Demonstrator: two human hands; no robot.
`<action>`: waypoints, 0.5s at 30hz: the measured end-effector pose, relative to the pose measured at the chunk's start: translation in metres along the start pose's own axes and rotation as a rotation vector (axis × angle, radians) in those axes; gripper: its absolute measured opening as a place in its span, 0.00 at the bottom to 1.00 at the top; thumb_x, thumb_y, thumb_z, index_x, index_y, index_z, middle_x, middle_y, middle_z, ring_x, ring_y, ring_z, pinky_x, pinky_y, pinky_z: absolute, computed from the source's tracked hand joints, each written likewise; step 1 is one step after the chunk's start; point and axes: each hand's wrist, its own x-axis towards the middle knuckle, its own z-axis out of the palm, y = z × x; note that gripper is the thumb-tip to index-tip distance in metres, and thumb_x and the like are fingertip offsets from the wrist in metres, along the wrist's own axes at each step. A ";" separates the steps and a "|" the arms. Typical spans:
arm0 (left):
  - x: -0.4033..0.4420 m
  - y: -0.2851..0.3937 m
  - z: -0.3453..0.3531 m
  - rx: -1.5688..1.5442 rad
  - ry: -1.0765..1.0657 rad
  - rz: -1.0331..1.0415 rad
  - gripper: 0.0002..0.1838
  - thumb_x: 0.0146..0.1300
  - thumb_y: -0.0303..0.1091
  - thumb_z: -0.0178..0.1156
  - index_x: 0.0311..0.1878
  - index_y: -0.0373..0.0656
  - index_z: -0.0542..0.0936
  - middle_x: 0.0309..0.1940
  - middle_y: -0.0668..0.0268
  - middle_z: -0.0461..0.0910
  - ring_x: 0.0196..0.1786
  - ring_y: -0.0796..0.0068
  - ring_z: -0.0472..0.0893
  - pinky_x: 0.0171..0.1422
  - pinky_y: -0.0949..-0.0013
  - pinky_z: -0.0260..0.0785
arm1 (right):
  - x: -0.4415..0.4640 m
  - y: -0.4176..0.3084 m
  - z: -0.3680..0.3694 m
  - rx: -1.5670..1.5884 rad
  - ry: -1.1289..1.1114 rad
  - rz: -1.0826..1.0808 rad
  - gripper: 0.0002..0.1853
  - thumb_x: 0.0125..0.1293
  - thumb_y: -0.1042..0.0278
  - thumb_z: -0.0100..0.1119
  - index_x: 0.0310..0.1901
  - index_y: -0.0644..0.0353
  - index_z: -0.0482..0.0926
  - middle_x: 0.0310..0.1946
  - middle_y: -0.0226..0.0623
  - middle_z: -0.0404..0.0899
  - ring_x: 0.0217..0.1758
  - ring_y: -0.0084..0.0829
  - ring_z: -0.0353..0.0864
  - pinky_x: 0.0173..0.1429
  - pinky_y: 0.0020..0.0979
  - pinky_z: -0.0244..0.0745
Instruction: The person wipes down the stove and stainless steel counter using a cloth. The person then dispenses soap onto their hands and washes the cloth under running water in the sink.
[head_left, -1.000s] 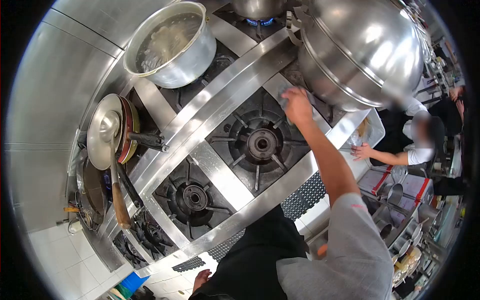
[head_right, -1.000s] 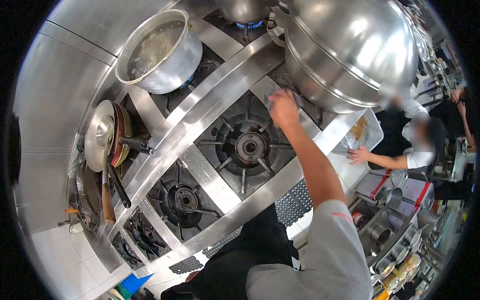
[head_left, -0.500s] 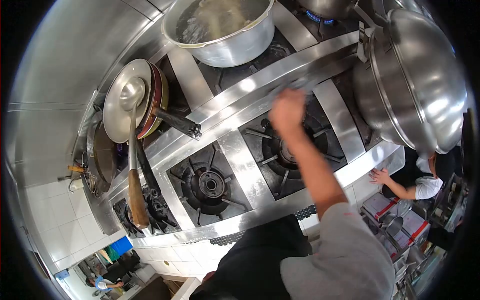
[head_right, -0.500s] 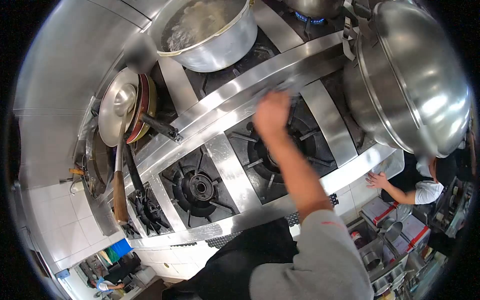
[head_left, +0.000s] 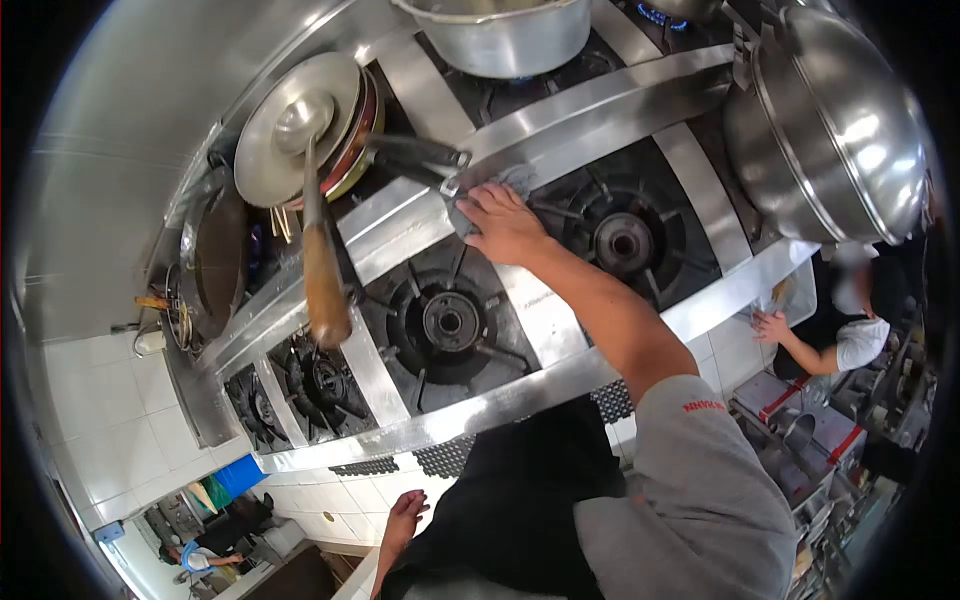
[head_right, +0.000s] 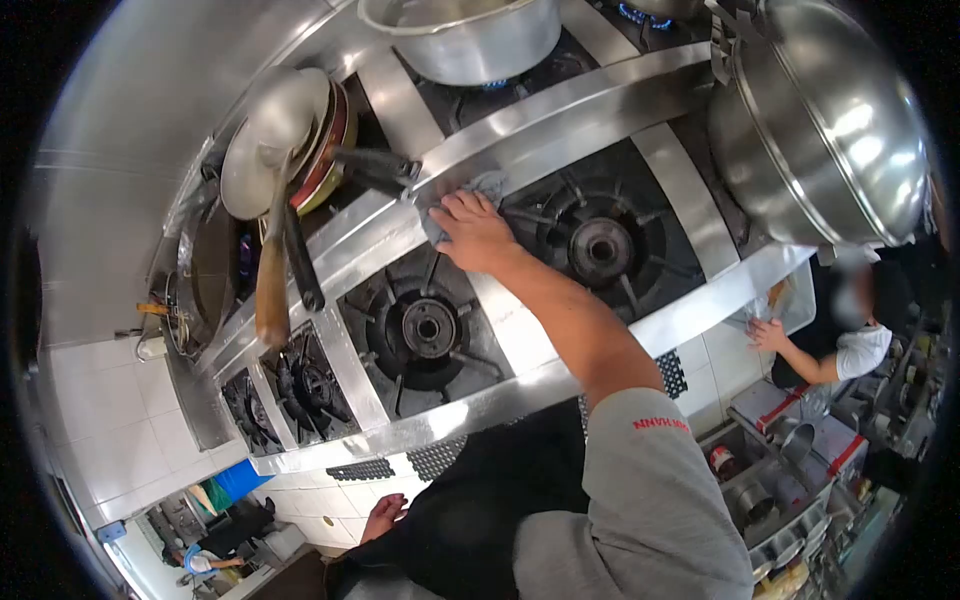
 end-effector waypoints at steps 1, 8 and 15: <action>0.019 -0.024 -0.014 0.035 -0.067 -0.003 0.19 0.75 0.42 0.60 0.61 0.42 0.78 0.53 0.65 0.84 0.53 0.75 0.83 0.55 0.71 0.70 | -0.020 -0.002 0.006 -0.084 0.105 -0.050 0.33 0.69 0.46 0.58 0.71 0.55 0.71 0.75 0.46 0.61 0.80 0.49 0.55 0.80 0.50 0.51; 0.105 -0.124 -0.134 0.015 -0.244 0.070 0.15 0.74 0.38 0.60 0.60 0.46 0.79 0.50 0.67 0.84 0.49 0.77 0.83 0.49 0.75 0.72 | -0.189 -0.112 -0.035 -0.162 -0.056 0.181 0.38 0.69 0.41 0.57 0.73 0.55 0.67 0.79 0.48 0.56 0.82 0.58 0.50 0.82 0.56 0.46; 0.115 -0.170 -0.232 0.288 -0.073 0.192 0.20 0.71 0.44 0.57 0.62 0.48 0.76 0.53 0.63 0.82 0.50 0.63 0.84 0.51 0.58 0.72 | -0.292 -0.192 0.013 -0.249 0.232 0.547 0.24 0.57 0.62 0.68 0.55 0.63 0.81 0.58 0.54 0.75 0.61 0.55 0.71 0.65 0.56 0.65</action>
